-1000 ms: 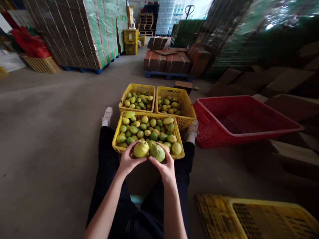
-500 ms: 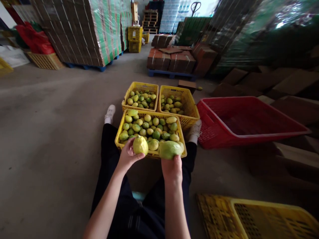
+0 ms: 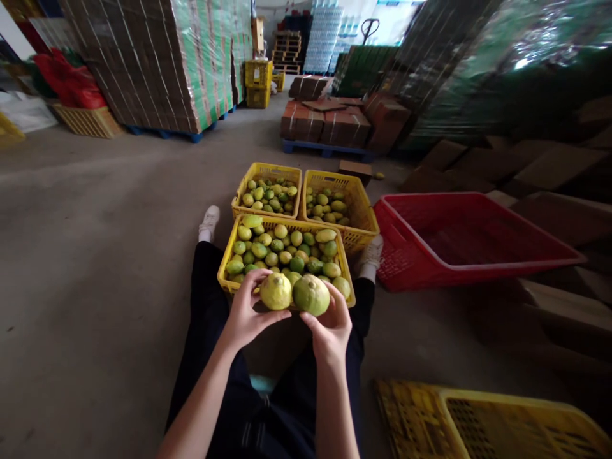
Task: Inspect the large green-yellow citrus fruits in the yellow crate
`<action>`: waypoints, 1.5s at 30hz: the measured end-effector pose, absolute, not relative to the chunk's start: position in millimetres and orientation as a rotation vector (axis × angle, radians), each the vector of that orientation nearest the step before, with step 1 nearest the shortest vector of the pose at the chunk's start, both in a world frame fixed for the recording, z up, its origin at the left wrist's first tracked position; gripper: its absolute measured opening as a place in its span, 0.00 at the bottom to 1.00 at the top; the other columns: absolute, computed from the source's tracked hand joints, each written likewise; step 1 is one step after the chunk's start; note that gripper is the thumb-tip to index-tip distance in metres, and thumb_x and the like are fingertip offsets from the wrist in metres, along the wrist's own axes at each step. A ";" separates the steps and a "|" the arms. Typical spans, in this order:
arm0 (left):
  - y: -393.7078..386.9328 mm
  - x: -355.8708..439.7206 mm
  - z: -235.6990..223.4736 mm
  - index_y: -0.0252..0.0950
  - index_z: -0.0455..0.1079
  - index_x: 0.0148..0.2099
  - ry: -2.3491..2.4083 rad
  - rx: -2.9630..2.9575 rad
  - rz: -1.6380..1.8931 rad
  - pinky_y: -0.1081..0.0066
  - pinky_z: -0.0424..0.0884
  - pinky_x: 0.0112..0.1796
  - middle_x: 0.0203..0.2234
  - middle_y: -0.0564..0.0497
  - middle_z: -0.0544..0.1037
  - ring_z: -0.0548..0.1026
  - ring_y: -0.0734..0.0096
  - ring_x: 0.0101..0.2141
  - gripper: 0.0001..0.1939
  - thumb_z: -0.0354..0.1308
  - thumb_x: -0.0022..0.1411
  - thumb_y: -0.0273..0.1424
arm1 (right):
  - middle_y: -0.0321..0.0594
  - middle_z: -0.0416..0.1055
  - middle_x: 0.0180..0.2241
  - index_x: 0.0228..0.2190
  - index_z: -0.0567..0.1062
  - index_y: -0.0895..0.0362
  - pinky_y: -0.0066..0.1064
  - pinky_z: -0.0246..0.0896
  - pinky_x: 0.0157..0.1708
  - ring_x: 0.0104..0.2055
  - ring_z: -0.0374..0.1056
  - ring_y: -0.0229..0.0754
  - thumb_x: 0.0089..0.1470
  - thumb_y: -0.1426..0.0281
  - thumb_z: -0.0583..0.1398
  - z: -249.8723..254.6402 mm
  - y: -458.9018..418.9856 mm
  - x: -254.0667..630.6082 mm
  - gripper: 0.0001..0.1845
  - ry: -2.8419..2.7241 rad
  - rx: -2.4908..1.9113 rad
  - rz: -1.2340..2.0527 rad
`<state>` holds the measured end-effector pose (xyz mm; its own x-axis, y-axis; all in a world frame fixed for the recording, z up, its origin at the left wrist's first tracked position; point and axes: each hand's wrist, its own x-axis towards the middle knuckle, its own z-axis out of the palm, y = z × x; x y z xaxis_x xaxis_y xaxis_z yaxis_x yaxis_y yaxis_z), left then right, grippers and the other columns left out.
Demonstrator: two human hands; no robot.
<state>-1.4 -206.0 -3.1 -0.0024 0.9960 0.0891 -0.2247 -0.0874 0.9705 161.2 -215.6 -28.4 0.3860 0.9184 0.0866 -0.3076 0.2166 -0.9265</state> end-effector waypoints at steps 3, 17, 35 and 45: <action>-206.8 -5.0 -3.5 0.43 0.75 0.50 0.991 1.146 1.365 0.65 0.75 0.52 0.52 0.45 0.77 0.76 0.54 0.55 0.33 0.81 0.41 0.27 | 0.45 0.80 0.49 0.46 0.78 0.49 0.54 0.68 0.58 0.55 0.74 0.60 0.32 0.67 0.80 -20.9 -220.2 161.4 0.36 -0.870 -0.964 0.831; -205.5 -19.5 -15.1 0.43 0.79 0.49 1.016 1.293 1.424 0.58 0.67 0.61 0.52 0.44 0.79 0.74 0.50 0.57 0.33 0.82 0.38 0.24 | 0.45 0.77 0.50 0.45 0.79 0.49 0.53 0.67 0.60 0.57 0.72 0.59 0.36 0.69 0.78 -19.3 -222.6 160.9 0.31 -0.998 -1.009 0.743; -180.3 -12.4 -54.7 0.33 0.77 0.46 0.945 0.350 0.984 0.71 0.78 0.28 0.35 0.44 0.83 0.80 0.66 0.30 0.25 0.71 0.56 0.49 | 0.32 0.76 0.23 0.35 0.73 0.53 0.28 0.62 0.15 0.17 0.67 0.37 0.43 0.49 0.74 -58.3 -205.9 146.2 0.28 -0.575 -1.145 1.475; -183.3 -14.9 -45.1 0.34 0.76 0.40 0.825 0.148 1.151 0.70 0.80 0.31 0.32 0.46 0.81 0.79 0.69 0.30 0.13 0.65 0.62 0.41 | 0.35 0.79 0.30 0.43 0.80 0.55 0.29 0.63 0.20 0.23 0.69 0.39 0.39 0.57 0.76 -57.0 -206.0 142.8 0.30 -0.530 -1.017 1.492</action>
<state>-14.9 -183.3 -45.1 0.1558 0.8512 -0.5012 -0.7481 0.4331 0.5028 142.8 -206.0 -57.0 0.0758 0.9536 -0.2915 -0.5564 -0.2021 -0.8060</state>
